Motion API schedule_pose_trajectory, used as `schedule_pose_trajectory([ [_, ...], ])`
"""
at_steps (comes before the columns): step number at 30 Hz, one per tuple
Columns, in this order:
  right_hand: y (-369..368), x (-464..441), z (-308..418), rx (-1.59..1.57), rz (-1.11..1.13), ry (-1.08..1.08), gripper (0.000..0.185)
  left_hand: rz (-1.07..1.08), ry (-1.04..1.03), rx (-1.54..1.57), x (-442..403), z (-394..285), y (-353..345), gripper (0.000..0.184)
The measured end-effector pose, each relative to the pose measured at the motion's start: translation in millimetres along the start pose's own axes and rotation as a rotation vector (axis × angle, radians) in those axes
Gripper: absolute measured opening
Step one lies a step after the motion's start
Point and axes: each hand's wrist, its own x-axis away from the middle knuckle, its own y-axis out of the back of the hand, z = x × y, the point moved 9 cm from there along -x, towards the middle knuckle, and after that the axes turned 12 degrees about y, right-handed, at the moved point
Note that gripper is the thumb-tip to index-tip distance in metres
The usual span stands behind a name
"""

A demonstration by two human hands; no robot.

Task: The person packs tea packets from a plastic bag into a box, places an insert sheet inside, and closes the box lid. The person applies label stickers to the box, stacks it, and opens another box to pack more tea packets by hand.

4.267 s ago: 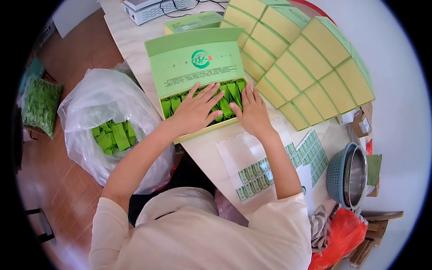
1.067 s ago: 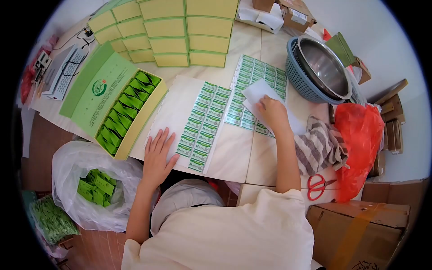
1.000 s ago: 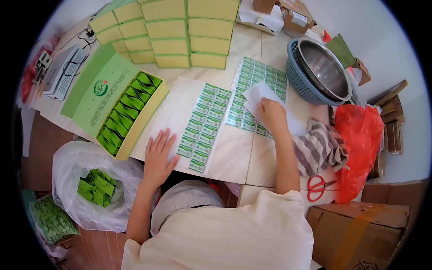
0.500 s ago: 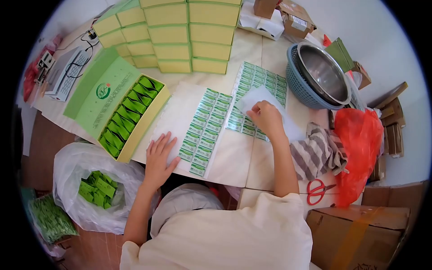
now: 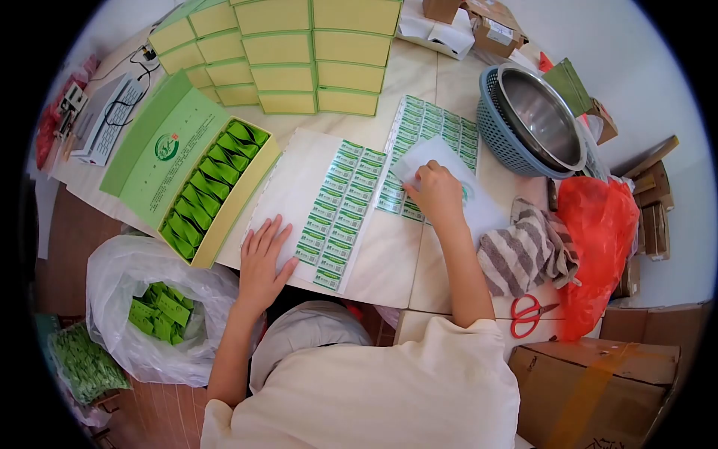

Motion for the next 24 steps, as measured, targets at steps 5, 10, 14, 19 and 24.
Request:
schedule_pose_trajectory([
  [5,4,-2,13,0.026,-0.127,0.09,0.029,-0.006,0.002,0.002,0,-1,1,0.054],
  [10,-2,-6,14,0.052,-0.108,0.084,0.03,-0.008,-0.002,0.006,0,-1,1,0.053],
  [14,-4,-6,14,0.058,-0.114,0.08,0.028,-0.013,-0.005,-0.009,0,-2,0,0.053],
  [19,-6,-6,14,0.078,-0.104,0.079,0.024,-0.037,-0.011,-0.026,0,-3,2,0.054],
  [24,-7,-5,14,0.061,-0.078,0.071,0.02,-0.018,-0.004,-0.013,1,-1,0,0.053],
])
